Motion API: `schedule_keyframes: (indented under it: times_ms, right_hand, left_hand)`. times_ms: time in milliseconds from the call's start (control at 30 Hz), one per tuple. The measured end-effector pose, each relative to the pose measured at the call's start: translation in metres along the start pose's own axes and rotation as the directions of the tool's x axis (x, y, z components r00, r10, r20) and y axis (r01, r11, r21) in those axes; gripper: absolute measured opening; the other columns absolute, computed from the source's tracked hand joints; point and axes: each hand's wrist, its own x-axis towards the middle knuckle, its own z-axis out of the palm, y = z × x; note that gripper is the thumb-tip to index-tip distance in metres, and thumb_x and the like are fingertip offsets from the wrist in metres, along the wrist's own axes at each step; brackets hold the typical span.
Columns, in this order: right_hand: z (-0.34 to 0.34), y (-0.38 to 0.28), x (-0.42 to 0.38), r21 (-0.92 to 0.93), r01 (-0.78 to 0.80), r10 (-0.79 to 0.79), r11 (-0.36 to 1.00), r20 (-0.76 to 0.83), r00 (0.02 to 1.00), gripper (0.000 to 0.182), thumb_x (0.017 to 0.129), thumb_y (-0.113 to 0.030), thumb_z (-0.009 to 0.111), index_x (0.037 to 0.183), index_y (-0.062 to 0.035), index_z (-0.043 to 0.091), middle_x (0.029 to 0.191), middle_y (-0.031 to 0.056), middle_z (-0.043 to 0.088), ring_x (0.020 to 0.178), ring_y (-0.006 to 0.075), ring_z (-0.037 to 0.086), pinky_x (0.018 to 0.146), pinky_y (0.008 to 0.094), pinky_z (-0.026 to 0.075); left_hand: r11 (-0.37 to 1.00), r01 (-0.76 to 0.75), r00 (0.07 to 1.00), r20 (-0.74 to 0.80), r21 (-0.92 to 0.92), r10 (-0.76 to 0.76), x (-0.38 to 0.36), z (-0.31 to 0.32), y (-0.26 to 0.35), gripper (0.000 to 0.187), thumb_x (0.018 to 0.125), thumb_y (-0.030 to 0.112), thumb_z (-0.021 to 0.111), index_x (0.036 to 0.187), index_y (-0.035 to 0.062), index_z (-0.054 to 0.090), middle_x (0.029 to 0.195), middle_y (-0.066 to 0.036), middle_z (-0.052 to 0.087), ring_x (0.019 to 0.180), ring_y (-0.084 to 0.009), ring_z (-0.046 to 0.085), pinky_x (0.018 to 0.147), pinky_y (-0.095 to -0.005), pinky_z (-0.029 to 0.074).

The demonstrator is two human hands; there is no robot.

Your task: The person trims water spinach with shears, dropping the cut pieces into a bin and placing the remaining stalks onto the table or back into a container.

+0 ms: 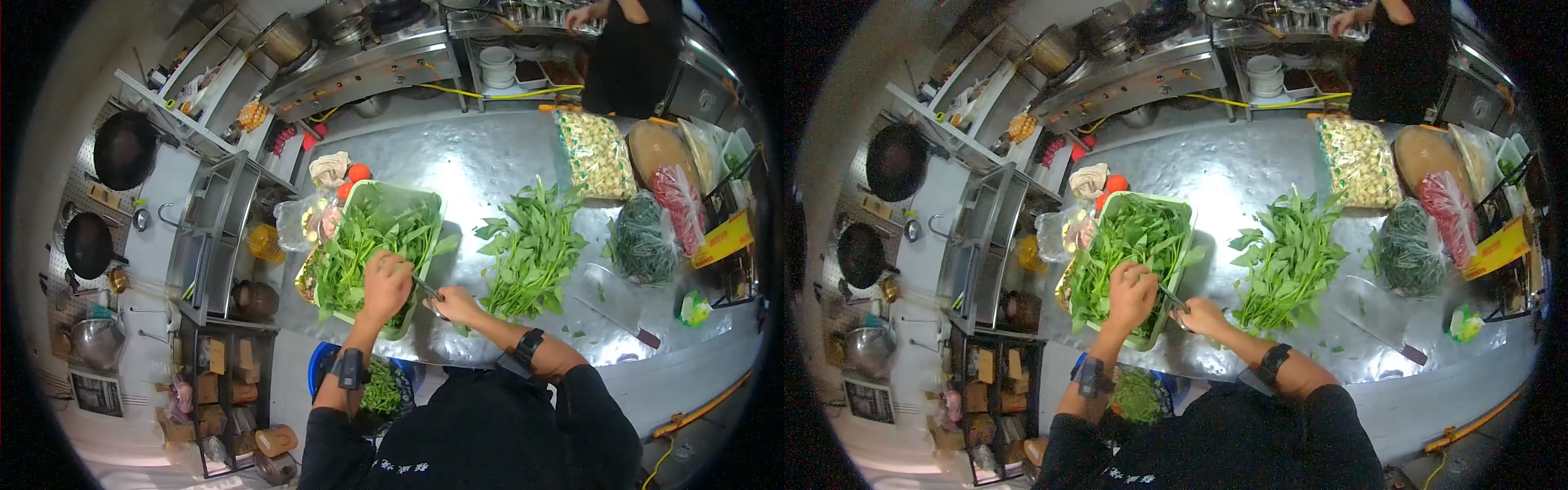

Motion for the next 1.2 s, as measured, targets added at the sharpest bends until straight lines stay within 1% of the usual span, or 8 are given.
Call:
schedule_keyframes:
  times_ms: [133, 233, 567, 767, 833, 967, 1100, 1200]
  right_hand:
    - [-0.007, 0.004, -0.01, -0.05, 0.025, -0.024, 0.998, 0.016, 1.0, 0.04, 0.079, -0.036, 0.063, 0.06, -0.0013, 0.058, 0.051, 0.01, 0.056, 0.044, 0.0208, 0.056, 0.046, 0.0346, 0.042]
    - [-0.015, 0.011, -0.022, -0.05, 0.044, -0.047, 0.998, -0.072, 0.996, 0.05, 0.077, -0.048, 0.062, 0.062, -0.0006, 0.061, 0.054, 0.0155, 0.056, 0.053, 0.0333, 0.057, 0.051, 0.042, 0.041]
    - [-0.023, 0.034, -0.007, 0.001, 0.03, -0.029, 1.0, -0.16, 0.987, 0.048, 0.076, -0.045, 0.064, 0.062, 0.0009, 0.059, 0.053, 0.0181, 0.054, 0.052, 0.0342, 0.056, 0.051, 0.0408, 0.042]
    - [-0.034, 0.007, 0.01, -0.042, -0.043, 0.04, 0.998, -0.066, 0.997, 0.041, 0.078, -0.04, 0.063, 0.065, -0.0009, 0.064, 0.051, 0.0127, 0.056, 0.046, 0.0248, 0.056, 0.047, 0.0357, 0.043]
    - [-0.041, -0.009, 0.014, -0.022, -0.123, 0.123, 0.992, 0.019, 0.992, 0.036, 0.079, -0.034, 0.066, 0.065, -0.0006, 0.063, 0.052, 0.0072, 0.057, 0.039, 0.0156, 0.053, 0.041, 0.0303, 0.04]
    - [-0.049, -0.013, 0.019, -0.052, -0.148, 0.151, 0.988, 0.066, 0.986, 0.037, 0.082, -0.029, 0.063, 0.066, 0.0038, 0.062, 0.053, 0.008, 0.057, 0.041, 0.0133, 0.054, 0.04, 0.0271, 0.041]
    - [-0.045, 0.003, 0.02, 0.053, -0.165, 0.163, 0.985, 0.051, 0.985, 0.039, 0.082, -0.033, 0.064, 0.065, 0.0018, 0.062, 0.052, 0.0078, 0.058, 0.044, 0.0138, 0.057, 0.042, 0.0287, 0.044]
    - [-0.047, -0.005, 0.017, 0.081, -0.181, 0.172, 0.98, 0.1, 0.98, 0.037, 0.082, -0.032, 0.065, 0.071, 0.0033, 0.061, 0.059, 0.0103, 0.06, 0.044, 0.0128, 0.056, 0.039, 0.0265, 0.042]
  left_hand:
    - [0.981, 0.19, 0.982, 0.015, 0.034, -0.19, -0.01, 0.027, -0.016, 0.017, 0.068, 0.001, 0.061, 0.084, 0.0065, 0.063, 0.087, -0.009, 0.062, 0.091, -0.0312, 0.052, 0.081, -0.0405, 0.042]
    - [0.973, 0.228, 0.973, 0.033, 0.043, -0.23, -0.02, 0.031, -0.027, 0.018, 0.067, 0.0, 0.06, 0.083, 0.0063, 0.063, 0.087, -0.009, 0.062, 0.089, -0.0317, 0.052, 0.081, -0.0404, 0.042]
    - [0.947, 0.249, 0.966, 0.02, 0.203, -0.258, -0.021, 0.042, -0.022, 0.014, 0.068, 0.007, 0.066, 0.082, 0.0073, 0.064, 0.09, -0.006, 0.058, 0.091, -0.0292, 0.05, 0.077, -0.0414, 0.037]
    - [0.867, 0.402, 0.893, -0.083, -0.295, -0.443, -0.02, 0.023, -0.014, 0.009, 0.067, 0.004, 0.065, 0.076, 0.0061, 0.063, 0.093, -0.009, 0.058, 0.096, -0.0279, 0.051, 0.087, -0.0392, 0.037]
    - [0.744, 0.462, 0.814, -0.101, -0.483, -0.572, -0.026, 0.009, -0.017, 0.009, 0.068, -0.001, 0.062, 0.076, 0.0043, 0.061, 0.095, -0.009, 0.057, 0.096, -0.0245, 0.052, 0.087, -0.0354, 0.039]
    - [0.302, 0.463, 0.577, 0.025, -0.833, -0.816, -0.062, -0.031, -0.024, 0.011, 0.069, -0.006, 0.059, 0.076, 0.0022, 0.059, 0.098, -0.005, 0.053, 0.094, -0.0163, 0.051, 0.078, -0.0268, 0.042]
    - [0.245, 0.51, 0.478, 0.035, -0.825, -0.878, -0.125, -0.043, -0.04, 0.009, 0.073, -0.004, 0.061, 0.078, 0.0037, 0.059, 0.096, -0.003, 0.051, 0.091, -0.0119, 0.051, 0.069, -0.0223, 0.043]
    - [-0.093, 0.631, 0.26, 0.323, -0.77, -0.91, -0.16, -0.046, -0.043, 0.007, 0.078, -0.001, 0.06, 0.081, 0.0057, 0.058, 0.093, -0.002, 0.055, 0.085, -0.0114, 0.053, 0.071, -0.0257, 0.045]
